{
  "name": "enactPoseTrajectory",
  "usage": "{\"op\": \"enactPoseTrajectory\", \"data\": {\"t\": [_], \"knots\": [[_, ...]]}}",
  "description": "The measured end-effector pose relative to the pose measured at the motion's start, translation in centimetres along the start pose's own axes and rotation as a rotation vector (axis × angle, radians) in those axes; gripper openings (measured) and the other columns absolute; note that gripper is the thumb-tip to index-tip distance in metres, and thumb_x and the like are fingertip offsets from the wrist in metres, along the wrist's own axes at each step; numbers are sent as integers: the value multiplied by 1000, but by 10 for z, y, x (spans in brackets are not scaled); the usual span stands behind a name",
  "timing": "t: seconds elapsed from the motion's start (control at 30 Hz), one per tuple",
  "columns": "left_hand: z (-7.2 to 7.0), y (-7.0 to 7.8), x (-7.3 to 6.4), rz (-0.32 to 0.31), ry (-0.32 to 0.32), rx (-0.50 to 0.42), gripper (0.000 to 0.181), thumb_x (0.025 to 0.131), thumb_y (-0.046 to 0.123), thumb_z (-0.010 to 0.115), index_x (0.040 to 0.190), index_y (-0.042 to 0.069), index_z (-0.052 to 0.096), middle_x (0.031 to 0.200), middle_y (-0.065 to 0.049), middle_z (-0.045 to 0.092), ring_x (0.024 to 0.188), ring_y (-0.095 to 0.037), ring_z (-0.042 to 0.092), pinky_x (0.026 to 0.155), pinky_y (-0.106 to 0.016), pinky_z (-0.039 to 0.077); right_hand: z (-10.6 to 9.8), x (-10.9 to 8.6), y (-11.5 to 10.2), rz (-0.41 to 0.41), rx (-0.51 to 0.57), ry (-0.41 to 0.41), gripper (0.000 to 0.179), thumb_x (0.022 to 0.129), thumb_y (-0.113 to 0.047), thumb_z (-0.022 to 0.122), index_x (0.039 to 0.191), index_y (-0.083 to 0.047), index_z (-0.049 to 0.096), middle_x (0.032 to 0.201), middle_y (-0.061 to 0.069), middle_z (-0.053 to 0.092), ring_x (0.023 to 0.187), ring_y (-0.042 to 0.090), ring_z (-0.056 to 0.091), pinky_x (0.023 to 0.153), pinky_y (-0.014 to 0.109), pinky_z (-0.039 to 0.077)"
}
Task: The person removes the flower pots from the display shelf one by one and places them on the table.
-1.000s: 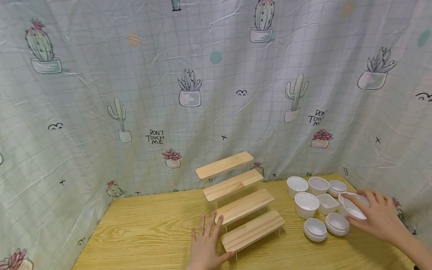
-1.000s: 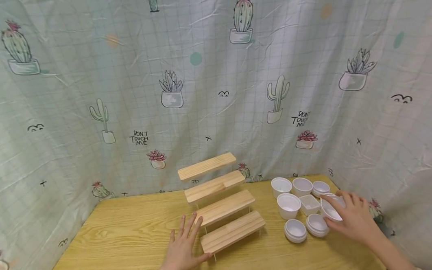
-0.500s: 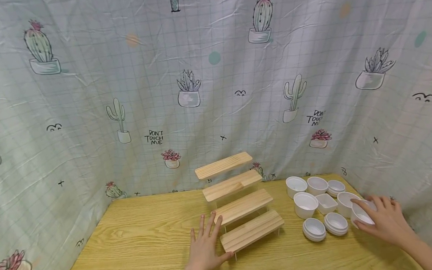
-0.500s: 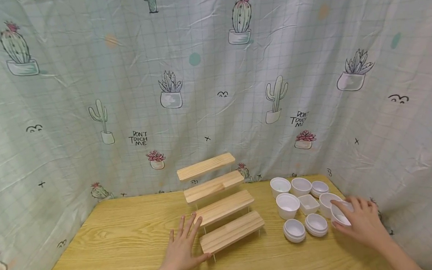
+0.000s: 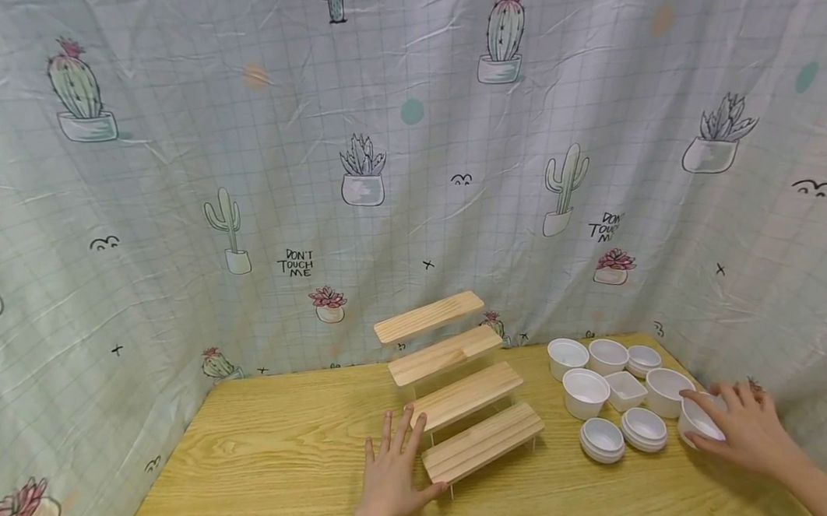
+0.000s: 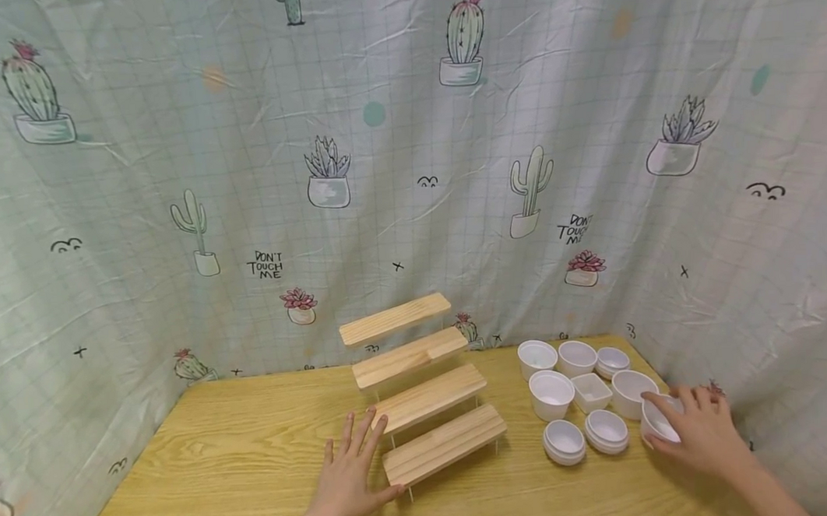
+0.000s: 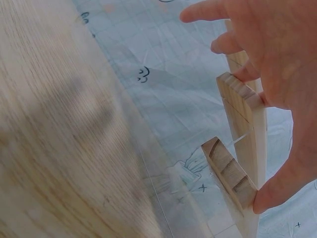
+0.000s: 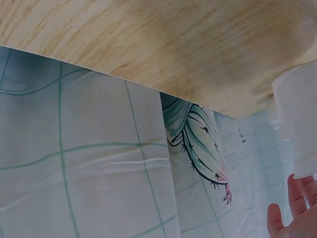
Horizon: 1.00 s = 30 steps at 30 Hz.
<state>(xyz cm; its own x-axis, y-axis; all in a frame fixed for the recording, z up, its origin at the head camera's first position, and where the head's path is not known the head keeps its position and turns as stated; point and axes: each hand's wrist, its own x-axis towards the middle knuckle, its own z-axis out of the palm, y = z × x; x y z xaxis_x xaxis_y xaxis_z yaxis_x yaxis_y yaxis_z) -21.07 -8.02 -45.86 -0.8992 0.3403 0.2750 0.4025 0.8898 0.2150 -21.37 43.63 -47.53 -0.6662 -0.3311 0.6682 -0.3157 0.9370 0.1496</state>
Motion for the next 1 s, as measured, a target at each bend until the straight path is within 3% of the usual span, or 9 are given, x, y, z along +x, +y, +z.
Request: {"op": "enactPoseTrajectory", "data": {"t": [0.73, 1.0], "knots": [[1, 1, 0, 0, -3, -3, 96, 66, 60, 63, 142, 20, 22, 150, -5, 15, 136, -38, 13, 95, -70, 22, 11, -4, -6, -10, -12, -57, 66, 55, -66, 66, 104, -23, 54, 85, 6, 52, 76, 29, 45, 60, 48, 29], [2, -1, 0, -3, 2, 1, 96, 66, 61, 63, 142, 20, 22, 151, -4, 14, 137, -36, 12, 96, -70, 23, 15, -6, -5, -13, -5, -34, 65, 56, -65, 67, 104, -23, 55, 84, 4, 50, 74, 25, 44, 59, 44, 28]]}}
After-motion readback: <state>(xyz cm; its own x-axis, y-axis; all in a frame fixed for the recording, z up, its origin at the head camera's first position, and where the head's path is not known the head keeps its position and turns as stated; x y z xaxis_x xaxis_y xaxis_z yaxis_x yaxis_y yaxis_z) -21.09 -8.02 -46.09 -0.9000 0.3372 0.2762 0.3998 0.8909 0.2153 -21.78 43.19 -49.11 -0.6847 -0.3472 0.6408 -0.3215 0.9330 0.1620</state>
